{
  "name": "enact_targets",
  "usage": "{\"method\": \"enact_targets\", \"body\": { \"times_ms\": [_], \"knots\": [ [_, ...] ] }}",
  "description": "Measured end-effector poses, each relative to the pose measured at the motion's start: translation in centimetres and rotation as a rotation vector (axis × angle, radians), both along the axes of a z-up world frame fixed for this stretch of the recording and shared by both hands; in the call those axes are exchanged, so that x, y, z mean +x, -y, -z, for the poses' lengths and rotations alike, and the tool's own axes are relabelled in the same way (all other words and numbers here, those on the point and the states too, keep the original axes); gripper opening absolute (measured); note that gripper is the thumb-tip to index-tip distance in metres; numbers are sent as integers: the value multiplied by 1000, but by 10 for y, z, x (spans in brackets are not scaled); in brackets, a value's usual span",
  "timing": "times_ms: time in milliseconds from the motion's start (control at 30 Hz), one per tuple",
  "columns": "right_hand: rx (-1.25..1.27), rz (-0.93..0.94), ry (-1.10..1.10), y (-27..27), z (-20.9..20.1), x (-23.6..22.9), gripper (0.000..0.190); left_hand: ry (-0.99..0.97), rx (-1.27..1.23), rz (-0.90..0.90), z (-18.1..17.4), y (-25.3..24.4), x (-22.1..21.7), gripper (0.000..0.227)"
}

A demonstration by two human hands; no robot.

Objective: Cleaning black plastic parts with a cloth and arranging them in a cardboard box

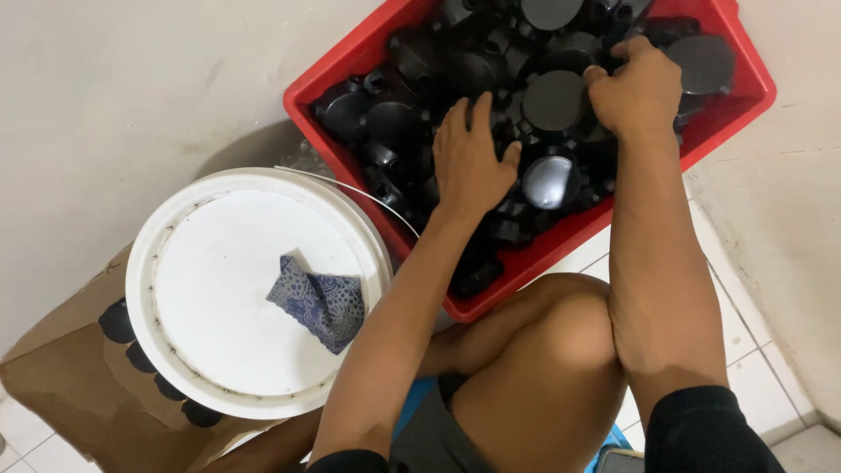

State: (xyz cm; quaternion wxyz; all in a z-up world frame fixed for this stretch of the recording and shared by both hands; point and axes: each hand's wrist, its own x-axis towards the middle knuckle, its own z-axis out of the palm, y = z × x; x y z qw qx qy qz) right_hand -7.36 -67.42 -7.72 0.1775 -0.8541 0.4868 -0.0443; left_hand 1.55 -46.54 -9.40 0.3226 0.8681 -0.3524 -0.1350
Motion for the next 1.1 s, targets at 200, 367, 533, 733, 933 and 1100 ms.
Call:
{"method": "enact_targets", "body": {
  "times_ms": [200, 367, 533, 733, 933, 1100],
  "knots": [
    [85, -75, -73, -2, 6, 0, 24, -106, 211, 195, -11, 24, -10, 92],
    [84, -101, -58, -1, 9, 1, 20, -116, 142, 109, -8, 31, -13, 84],
    [120, -114, -40, -7, -13, 3, 17, -71, -55, 22, 3, 27, -13, 84],
    [148, -144, 264, -35, -62, 11, 18, -638, -377, -214, -56, 13, 3, 58],
    [266, -74, 430, -84, -113, 29, 6, -635, -664, -543, -83, -22, 29, 39],
    [285, -171, 631, -138, -135, 41, 14, -724, -683, -769, -139, -80, 39, 20]
  ]
}}
